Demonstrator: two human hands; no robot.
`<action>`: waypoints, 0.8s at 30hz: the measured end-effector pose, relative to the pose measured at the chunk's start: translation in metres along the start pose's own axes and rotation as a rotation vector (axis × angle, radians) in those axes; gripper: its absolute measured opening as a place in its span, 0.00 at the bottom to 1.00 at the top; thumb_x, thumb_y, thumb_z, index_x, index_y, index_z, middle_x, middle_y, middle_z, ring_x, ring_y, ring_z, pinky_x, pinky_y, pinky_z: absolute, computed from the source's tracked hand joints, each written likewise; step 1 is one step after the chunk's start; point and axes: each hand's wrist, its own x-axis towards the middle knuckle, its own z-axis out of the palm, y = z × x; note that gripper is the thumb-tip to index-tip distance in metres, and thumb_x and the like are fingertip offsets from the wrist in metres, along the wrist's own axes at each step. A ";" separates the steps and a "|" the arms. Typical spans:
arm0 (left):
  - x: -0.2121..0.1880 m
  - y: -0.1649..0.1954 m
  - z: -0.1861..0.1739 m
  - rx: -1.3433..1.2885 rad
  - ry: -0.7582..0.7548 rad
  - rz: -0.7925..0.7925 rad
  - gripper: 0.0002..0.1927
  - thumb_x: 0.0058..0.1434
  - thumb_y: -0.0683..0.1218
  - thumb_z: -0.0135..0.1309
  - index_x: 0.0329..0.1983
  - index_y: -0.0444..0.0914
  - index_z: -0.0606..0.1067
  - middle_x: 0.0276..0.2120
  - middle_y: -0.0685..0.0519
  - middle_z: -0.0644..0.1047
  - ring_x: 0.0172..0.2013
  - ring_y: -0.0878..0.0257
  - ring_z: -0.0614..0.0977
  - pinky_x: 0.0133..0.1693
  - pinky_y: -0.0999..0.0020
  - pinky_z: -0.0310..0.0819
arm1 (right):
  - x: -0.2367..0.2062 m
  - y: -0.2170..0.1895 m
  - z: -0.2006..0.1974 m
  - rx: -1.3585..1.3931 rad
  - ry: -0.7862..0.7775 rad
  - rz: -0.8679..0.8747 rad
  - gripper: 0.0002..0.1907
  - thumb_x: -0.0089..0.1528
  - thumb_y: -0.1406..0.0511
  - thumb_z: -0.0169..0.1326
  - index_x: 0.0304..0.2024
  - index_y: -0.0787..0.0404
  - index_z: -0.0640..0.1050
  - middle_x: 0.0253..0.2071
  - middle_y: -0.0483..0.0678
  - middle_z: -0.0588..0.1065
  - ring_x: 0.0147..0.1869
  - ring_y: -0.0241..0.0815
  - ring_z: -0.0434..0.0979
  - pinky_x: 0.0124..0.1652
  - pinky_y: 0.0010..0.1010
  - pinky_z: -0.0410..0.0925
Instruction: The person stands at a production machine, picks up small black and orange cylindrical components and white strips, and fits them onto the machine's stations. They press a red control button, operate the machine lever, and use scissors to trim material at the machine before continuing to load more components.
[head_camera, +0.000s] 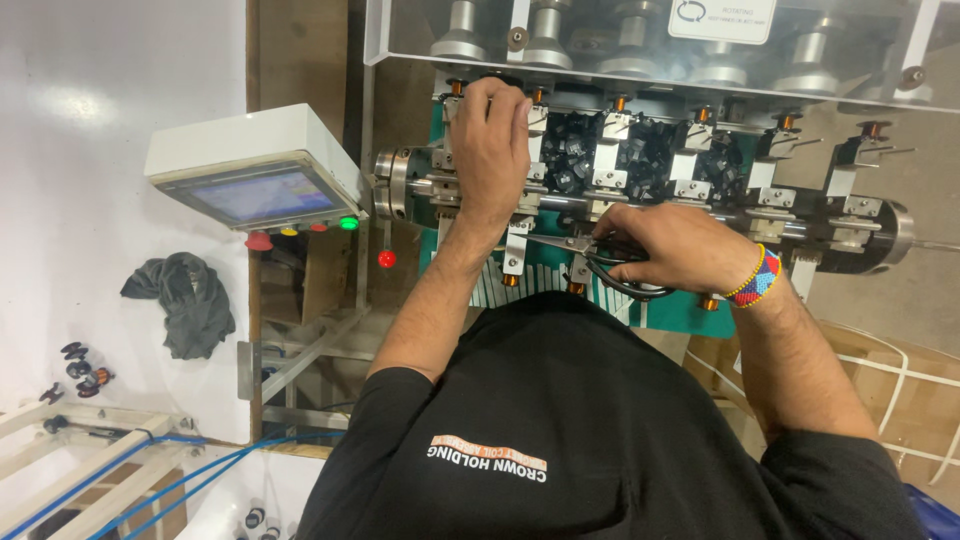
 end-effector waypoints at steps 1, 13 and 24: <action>-0.001 0.001 0.001 -0.024 -0.012 0.022 0.03 0.69 0.42 0.56 0.43 0.39 0.74 0.43 0.53 0.73 0.45 0.57 0.76 0.48 0.57 0.67 | -0.001 0.000 0.001 0.007 -0.002 -0.001 0.28 0.53 0.58 0.65 0.55 0.55 0.74 0.40 0.51 0.82 0.45 0.53 0.83 0.43 0.42 0.73; 0.004 0.008 -0.002 -0.049 -0.351 0.009 0.07 0.63 0.46 0.58 0.34 0.37 0.76 0.33 0.49 0.80 0.35 0.49 0.82 0.38 0.54 0.74 | -0.002 -0.012 -0.006 0.049 -0.016 -0.039 0.28 0.52 0.59 0.65 0.53 0.58 0.73 0.39 0.53 0.82 0.44 0.54 0.83 0.43 0.42 0.73; 0.020 -0.054 -0.075 0.049 -0.009 -0.270 0.13 0.64 0.52 0.62 0.35 0.37 0.82 0.34 0.49 0.82 0.34 0.51 0.81 0.37 0.56 0.73 | 0.071 -0.021 -0.002 0.031 0.339 -0.089 0.34 0.55 0.52 0.65 0.57 0.62 0.72 0.45 0.57 0.79 0.48 0.58 0.81 0.46 0.46 0.71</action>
